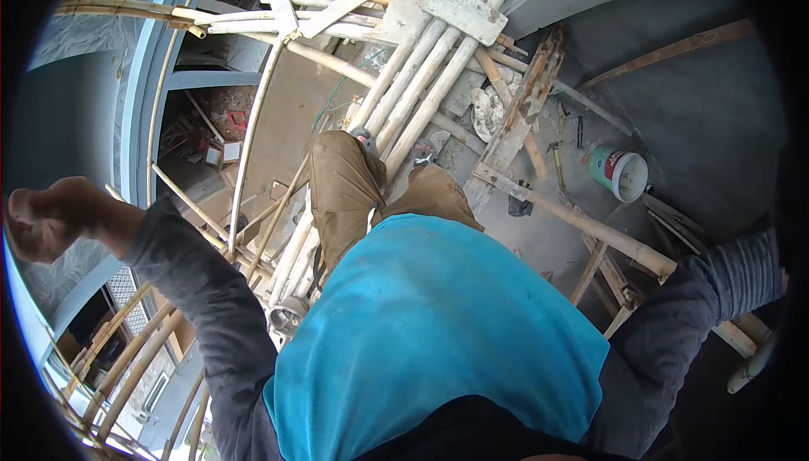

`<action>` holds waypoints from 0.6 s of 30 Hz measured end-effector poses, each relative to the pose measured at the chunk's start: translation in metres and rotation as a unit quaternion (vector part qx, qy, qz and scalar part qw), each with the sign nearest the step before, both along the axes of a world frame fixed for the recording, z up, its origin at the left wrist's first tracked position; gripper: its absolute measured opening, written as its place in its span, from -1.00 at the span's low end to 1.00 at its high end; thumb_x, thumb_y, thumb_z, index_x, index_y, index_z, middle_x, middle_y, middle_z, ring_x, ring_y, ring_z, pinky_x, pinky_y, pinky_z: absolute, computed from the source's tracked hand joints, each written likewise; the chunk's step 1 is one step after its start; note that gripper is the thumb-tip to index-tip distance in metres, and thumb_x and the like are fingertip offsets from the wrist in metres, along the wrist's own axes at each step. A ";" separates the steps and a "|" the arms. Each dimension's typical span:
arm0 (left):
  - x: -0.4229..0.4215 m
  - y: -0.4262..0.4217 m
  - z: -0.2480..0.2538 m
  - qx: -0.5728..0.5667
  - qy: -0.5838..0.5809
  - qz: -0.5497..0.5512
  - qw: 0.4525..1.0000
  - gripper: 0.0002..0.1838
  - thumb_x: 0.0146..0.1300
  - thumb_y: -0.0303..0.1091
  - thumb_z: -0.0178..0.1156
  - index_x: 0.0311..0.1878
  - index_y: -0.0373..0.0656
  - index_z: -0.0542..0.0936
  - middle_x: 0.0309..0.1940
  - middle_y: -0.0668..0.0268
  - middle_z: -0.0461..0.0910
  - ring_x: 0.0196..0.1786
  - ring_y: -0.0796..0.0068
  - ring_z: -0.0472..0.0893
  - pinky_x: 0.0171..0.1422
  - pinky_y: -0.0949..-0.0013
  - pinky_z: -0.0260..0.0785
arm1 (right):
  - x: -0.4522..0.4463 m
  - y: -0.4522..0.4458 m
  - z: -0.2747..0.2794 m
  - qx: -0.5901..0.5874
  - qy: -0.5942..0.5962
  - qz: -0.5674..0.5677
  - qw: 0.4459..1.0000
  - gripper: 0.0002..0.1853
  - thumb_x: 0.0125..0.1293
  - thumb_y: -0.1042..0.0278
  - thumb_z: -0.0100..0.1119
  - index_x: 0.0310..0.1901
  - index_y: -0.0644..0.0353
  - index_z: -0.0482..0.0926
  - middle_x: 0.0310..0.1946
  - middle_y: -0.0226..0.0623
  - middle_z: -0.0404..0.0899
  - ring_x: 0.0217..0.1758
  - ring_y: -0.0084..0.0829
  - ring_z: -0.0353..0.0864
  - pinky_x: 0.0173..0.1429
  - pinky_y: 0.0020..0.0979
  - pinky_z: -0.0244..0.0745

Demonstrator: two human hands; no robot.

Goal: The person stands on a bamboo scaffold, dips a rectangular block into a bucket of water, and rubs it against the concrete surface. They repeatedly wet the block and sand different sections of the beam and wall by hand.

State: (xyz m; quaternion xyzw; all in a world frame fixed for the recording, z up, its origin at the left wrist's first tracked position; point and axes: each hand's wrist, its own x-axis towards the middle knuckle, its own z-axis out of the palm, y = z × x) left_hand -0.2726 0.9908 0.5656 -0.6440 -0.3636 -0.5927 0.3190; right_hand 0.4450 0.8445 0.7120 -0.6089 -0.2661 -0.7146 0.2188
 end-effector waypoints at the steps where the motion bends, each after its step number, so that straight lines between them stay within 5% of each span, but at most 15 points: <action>1: -0.008 -0.032 -0.052 -0.028 -0.044 0.021 0.998 -0.68 0.34 -0.32 0.29 0.00 -0.37 0.56 -0.04 0.09 0.60 0.06 0.43 0.59 0.07 0.42 0.48 | -0.002 -0.002 0.004 0.008 -0.002 -0.007 1.000 -0.43 0.34 -0.23 0.04 -0.57 0.07 0.69 -0.64 -0.35 0.64 -0.62 -0.22 0.61 -0.52 -0.21 0.38; 2: -0.006 -0.064 -0.104 -0.117 -0.086 0.056 0.988 -0.68 0.32 -0.40 0.30 0.05 -0.38 0.55 0.05 0.06 0.56 0.07 0.37 0.60 0.11 0.34 0.49 | -0.003 -0.003 0.008 0.013 -0.004 -0.011 1.000 -0.43 0.34 -0.23 0.04 -0.58 0.07 0.70 -0.65 -0.35 0.64 -0.62 -0.23 0.61 -0.53 -0.21 0.38; 3: 0.002 -0.102 -0.147 -0.283 -0.226 0.108 0.926 -0.63 0.32 -0.35 0.31 0.08 -0.37 0.54 0.10 0.07 0.54 0.08 0.33 0.60 0.10 0.34 0.49 | -0.005 -0.003 0.011 0.014 -0.005 -0.011 1.000 -0.43 0.34 -0.23 0.04 -0.59 0.07 0.70 -0.65 -0.36 0.64 -0.63 -0.23 0.61 -0.54 -0.22 0.39; 5: -0.002 -0.173 -0.233 -0.455 -0.295 0.183 0.820 -0.60 0.33 -0.25 0.31 0.11 -0.30 0.56 0.06 0.13 0.55 0.05 0.35 0.58 0.09 0.35 0.48 | -0.006 -0.001 0.012 0.007 -0.004 -0.017 1.000 -0.42 0.34 -0.24 0.04 -0.60 0.07 0.70 -0.66 -0.36 0.64 -0.64 -0.25 0.61 -0.56 -0.22 0.39; 7: 0.011 -0.238 -0.287 -0.579 -0.208 0.245 0.749 -0.66 0.26 -0.29 0.33 0.05 -0.24 0.61 -0.02 0.09 0.56 0.02 0.23 0.58 0.12 0.24 0.44 | -0.006 -0.001 0.010 0.000 0.002 -0.022 1.000 -0.41 0.34 -0.24 0.05 -0.61 0.07 0.70 -0.67 -0.37 0.64 -0.65 -0.26 0.61 -0.57 -0.23 0.39; 9: 0.027 -0.286 -0.324 -0.633 -0.105 0.168 0.748 -0.68 0.22 -0.31 0.35 0.00 -0.22 0.63 -0.07 0.07 0.57 0.02 0.12 0.57 0.16 0.17 0.40 | -0.007 0.000 0.010 -0.006 0.006 -0.026 1.000 -0.41 0.34 -0.24 0.05 -0.62 0.07 0.71 -0.68 -0.37 0.64 -0.66 -0.27 0.62 -0.59 -0.24 0.39; 11: 0.055 -0.306 -0.333 -0.699 -0.137 0.101 0.695 -0.74 0.25 -0.33 0.29 -0.03 -0.21 0.64 -0.08 0.04 0.59 0.05 0.06 0.56 0.22 0.16 0.37 | -0.009 0.002 0.010 -0.009 0.011 -0.034 0.999 -0.40 0.33 -0.24 0.06 -0.63 0.07 0.71 -0.69 -0.38 0.64 -0.67 -0.28 0.62 -0.61 -0.25 0.39; 13: 0.065 -0.318 -0.354 -0.694 -0.135 0.071 0.704 -0.79 0.30 -0.35 0.20 -0.06 -0.22 0.64 -0.07 0.03 0.60 0.06 0.06 0.56 0.22 0.18 0.38 | -0.011 0.007 0.007 -0.013 0.021 -0.041 0.999 -0.39 0.33 -0.25 0.06 -0.64 0.07 0.71 -0.70 -0.38 0.64 -0.68 -0.29 0.62 -0.63 -0.26 0.40; 18: 0.080 -0.329 -0.375 -0.659 -0.349 0.096 0.660 -0.73 0.39 -0.24 0.17 -0.03 -0.24 0.65 -0.14 0.09 0.63 -0.10 0.29 0.63 0.04 0.28 0.48 | -0.023 0.013 0.003 -0.013 0.023 -0.074 0.997 -0.40 0.32 -0.28 0.07 -0.63 0.04 0.73 -0.69 -0.41 0.66 -0.69 -0.32 0.63 -0.65 -0.30 0.39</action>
